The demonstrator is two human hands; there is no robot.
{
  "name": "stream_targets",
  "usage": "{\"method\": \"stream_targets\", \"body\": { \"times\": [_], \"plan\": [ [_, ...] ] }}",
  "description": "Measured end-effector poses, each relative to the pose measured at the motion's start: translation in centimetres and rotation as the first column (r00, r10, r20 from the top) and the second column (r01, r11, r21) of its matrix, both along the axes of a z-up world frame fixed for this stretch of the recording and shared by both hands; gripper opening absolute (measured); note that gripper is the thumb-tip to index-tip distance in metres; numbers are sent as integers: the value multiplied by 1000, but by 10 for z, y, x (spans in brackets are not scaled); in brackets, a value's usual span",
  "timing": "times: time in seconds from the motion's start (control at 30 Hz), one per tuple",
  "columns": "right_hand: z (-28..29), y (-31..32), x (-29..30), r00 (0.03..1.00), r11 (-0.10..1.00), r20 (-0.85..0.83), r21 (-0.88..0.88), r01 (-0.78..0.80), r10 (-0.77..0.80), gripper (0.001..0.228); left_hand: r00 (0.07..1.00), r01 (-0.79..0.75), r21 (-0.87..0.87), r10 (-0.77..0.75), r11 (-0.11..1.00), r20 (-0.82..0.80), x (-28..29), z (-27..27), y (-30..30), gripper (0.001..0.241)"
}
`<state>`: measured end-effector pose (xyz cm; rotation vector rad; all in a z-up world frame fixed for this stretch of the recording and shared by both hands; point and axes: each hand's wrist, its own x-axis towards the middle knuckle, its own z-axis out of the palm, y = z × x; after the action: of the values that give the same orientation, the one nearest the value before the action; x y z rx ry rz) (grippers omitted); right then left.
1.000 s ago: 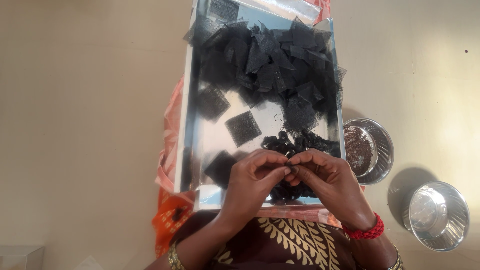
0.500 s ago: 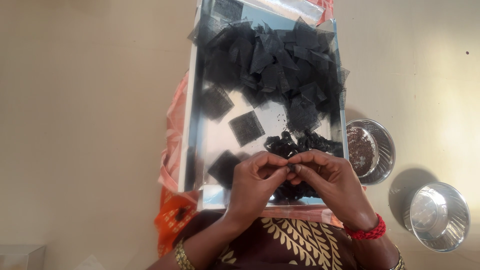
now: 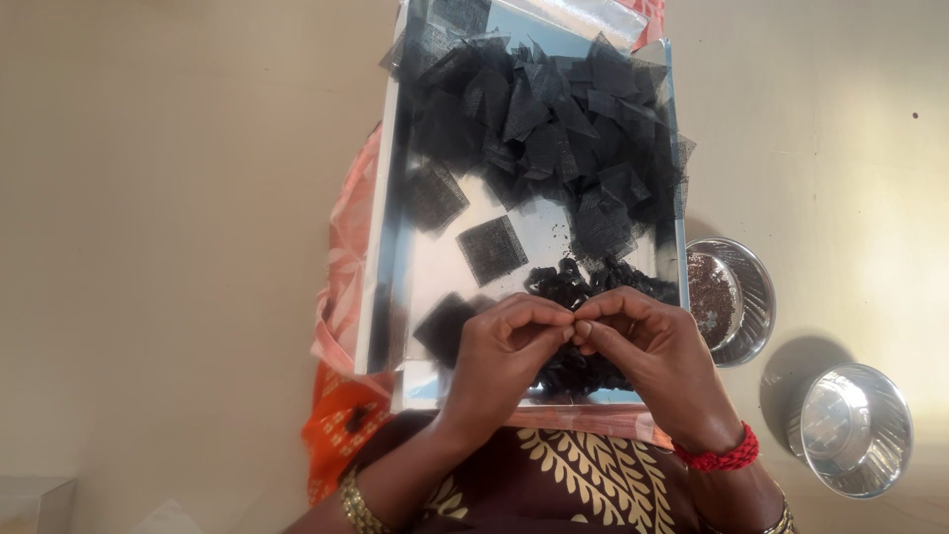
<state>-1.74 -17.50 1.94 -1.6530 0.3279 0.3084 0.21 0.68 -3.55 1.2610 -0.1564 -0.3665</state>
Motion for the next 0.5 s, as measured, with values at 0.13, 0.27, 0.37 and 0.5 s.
{"method": "stream_targets", "body": {
  "times": [0.13,0.27,0.37,0.5],
  "plan": [
    [5,1,0,999,1000,23,-8,-26,26,15,964,66,-122,-95,990,-249,6,3,5,16],
    [16,7,0,978,967,135,-222,-128,160,11,895,67,-227,-159,972,-417,8,-1,6,22],
    [23,10,0,965,922,153,-358,-148,214,12,882,80,-276,-197,958,-428,9,-6,8,23],
    [25,11,-2,915,834,217,-519,-187,340,11,863,102,-283,-226,954,-452,10,-12,8,21]
  ]
}}
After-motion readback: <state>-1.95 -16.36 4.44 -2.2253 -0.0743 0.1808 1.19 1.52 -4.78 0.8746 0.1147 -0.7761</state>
